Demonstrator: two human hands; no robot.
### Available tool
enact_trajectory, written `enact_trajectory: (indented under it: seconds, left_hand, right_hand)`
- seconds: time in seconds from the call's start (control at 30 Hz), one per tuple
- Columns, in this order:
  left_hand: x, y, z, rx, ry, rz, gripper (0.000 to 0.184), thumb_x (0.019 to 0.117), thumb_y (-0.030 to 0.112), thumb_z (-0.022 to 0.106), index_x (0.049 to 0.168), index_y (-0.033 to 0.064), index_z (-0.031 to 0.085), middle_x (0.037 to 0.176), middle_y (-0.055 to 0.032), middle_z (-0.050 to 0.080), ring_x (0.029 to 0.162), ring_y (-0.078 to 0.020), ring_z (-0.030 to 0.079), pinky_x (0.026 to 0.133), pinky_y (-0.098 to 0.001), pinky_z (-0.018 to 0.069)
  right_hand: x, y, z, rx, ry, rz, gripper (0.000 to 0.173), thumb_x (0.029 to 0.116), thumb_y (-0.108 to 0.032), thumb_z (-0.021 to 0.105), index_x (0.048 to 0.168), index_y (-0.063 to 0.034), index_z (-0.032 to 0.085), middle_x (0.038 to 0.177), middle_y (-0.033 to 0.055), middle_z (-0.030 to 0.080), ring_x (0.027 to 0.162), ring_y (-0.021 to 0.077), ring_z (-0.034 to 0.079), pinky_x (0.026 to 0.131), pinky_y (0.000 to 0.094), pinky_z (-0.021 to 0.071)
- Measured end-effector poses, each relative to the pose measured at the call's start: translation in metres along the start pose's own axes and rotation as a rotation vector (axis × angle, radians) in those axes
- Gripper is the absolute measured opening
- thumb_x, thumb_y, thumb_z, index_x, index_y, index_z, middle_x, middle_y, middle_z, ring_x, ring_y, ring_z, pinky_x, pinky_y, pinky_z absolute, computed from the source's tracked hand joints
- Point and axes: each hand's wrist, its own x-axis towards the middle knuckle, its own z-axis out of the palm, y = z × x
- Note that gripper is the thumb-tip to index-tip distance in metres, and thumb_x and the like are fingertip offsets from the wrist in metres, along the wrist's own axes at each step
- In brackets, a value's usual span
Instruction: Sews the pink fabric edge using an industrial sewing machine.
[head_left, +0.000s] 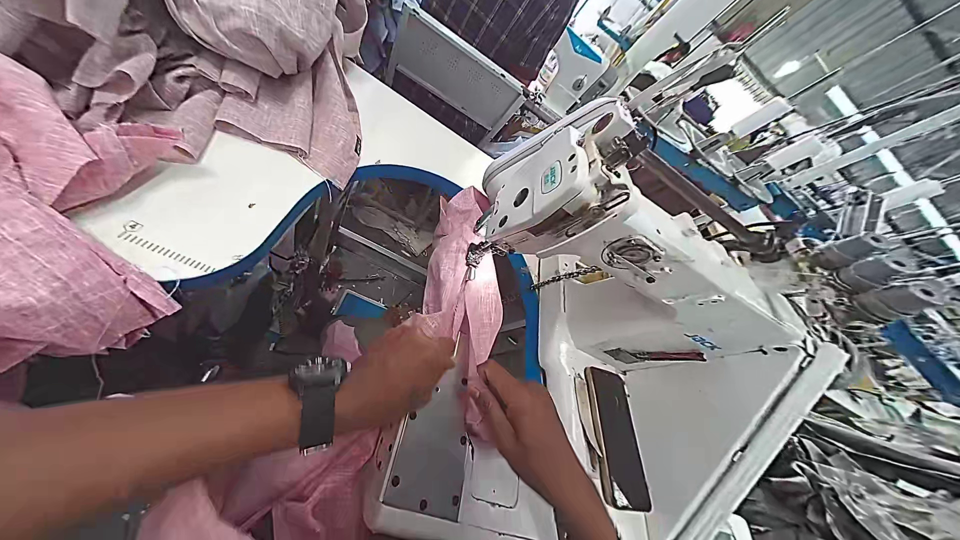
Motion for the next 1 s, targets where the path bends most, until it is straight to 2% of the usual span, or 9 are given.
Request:
enact_trajectory:
  seconds: [0.07, 0.13, 0.3, 0.37, 0.53, 0.63, 0.7, 0.83, 1.0]
  left_hand:
    - [-0.012, 0.007, 0.032, 0.055, 0.248, -0.021, 0.026, 0.0994, 0.016, 0.057, 0.082, 0.0004, 0.067, 0.057, -0.0125, 0.058, 0.053, -0.0309, 0.064, 0.05, -0.0469, 0.0515]
    - [-0.014, 0.008, 0.059, 0.08, 0.493, -0.017, 0.023, 0.0943, 0.016, 0.055, 0.079, 0.0062, 0.069, 0.053, -0.005, 0.058, 0.046, -0.0197, 0.06, 0.042, -0.036, 0.0476]
    - [-0.004, 0.004, 0.075, -0.031, 0.652, -0.079, 0.024, 0.0935, 0.013, 0.054, 0.082, 0.0058, 0.073, 0.055, -0.003, 0.061, 0.045, -0.0135, 0.059, 0.042, -0.0295, 0.0448]
    - [0.002, -0.002, 0.072, -0.035, 0.658, -0.071, 0.024, 0.0932, 0.012, 0.053, 0.083, 0.0054, 0.073, 0.053, -0.0025, 0.058, 0.043, -0.0142, 0.056, 0.04, -0.0297, 0.0426]
    - [-0.003, 0.0, 0.055, -0.18, 0.486, -0.09, 0.027, 0.0939, 0.009, 0.055, 0.105, -0.0019, 0.077, 0.056, -0.0061, 0.064, 0.044, -0.0181, 0.059, 0.042, -0.0331, 0.0464]
    - [-0.001, -0.012, 0.058, -0.352, 0.433, -0.015, 0.025, 0.0946, 0.013, 0.052, 0.076, 0.004, 0.067, 0.05, -0.004, 0.052, 0.041, -0.0149, 0.05, 0.04, -0.0306, 0.0384]
    - [0.009, -0.03, 0.053, -0.589, 0.328, 0.006, 0.03, 0.0947, 0.012, 0.053, 0.066, 0.0055, 0.059, 0.049, -0.0017, 0.045, 0.043, -0.01, 0.042, 0.043, -0.0263, 0.032]
    - [0.027, -0.058, 0.048, -1.066, 0.127, -0.043, 0.033, 0.1, 0.007, 0.052, 0.068, 0.0063, 0.06, 0.058, 0.0089, 0.048, 0.052, 0.0051, 0.042, 0.05, -0.014, 0.0342]
    - [0.051, -0.063, 0.055, -1.215, 0.23, -0.071, 0.032, 0.0994, 0.002, 0.052, 0.07, 0.0089, 0.062, 0.062, 0.0125, 0.054, 0.057, 0.0063, 0.05, 0.056, -0.0148, 0.0415]
  right_hand:
    - [-0.001, -0.028, 0.013, -0.256, 0.245, 0.076, 0.021, 0.091, -0.015, 0.056, 0.083, -0.0029, 0.072, 0.056, 0.0062, 0.059, 0.046, 0.0199, 0.06, 0.041, 0.0337, 0.046]
    - [0.005, -0.052, 0.024, -0.414, 0.334, 0.121, 0.016, 0.0877, -0.007, 0.061, 0.087, -0.0017, 0.077, 0.062, 0.0083, 0.064, 0.049, 0.0203, 0.064, 0.042, 0.0313, 0.0481]
    - [0.019, -0.058, 0.037, -0.576, 0.295, 0.122, 0.021, 0.087, -0.003, 0.062, 0.097, -0.0003, 0.08, 0.059, 0.0054, 0.06, 0.045, 0.0148, 0.055, 0.041, 0.0239, 0.0417]
    - [0.029, -0.053, 0.037, -0.576, 0.271, 0.15, 0.021, 0.0877, -0.004, 0.062, 0.097, -0.0006, 0.08, 0.06, 0.0057, 0.061, 0.046, 0.015, 0.057, 0.042, 0.0247, 0.0431]
    - [0.034, -0.058, 0.009, -0.402, 0.101, 0.339, 0.019, 0.089, -0.008, 0.063, 0.092, 0.0023, 0.078, 0.067, 0.0111, 0.071, 0.053, 0.0204, 0.067, 0.046, 0.0329, 0.0521]
    - [0.032, -0.068, 0.003, -0.367, 0.018, 0.338, 0.014, 0.0864, -0.01, 0.066, 0.078, -0.0014, 0.074, 0.06, 0.0086, 0.065, 0.049, 0.0162, 0.062, 0.044, 0.0281, 0.0465]
    - [0.041, -0.065, 0.006, -0.415, 0.002, 0.282, 0.014, 0.0858, -0.01, 0.065, 0.075, -0.0034, 0.072, 0.057, 0.0069, 0.061, 0.046, 0.0159, 0.06, 0.04, 0.0282, 0.0437]
    - [0.054, -0.051, 0.016, -0.484, 0.016, 0.163, 0.015, 0.0854, -0.01, 0.06, 0.075, -0.0036, 0.069, 0.056, 0.0056, 0.057, 0.043, 0.0168, 0.057, 0.037, 0.0292, 0.0414]
    - [0.071, -0.032, 0.024, -0.442, 0.085, 0.156, 0.013, 0.0827, -0.008, 0.061, 0.074, -0.0012, 0.068, 0.056, 0.0095, 0.058, 0.046, 0.0248, 0.062, 0.039, 0.0384, 0.0466]
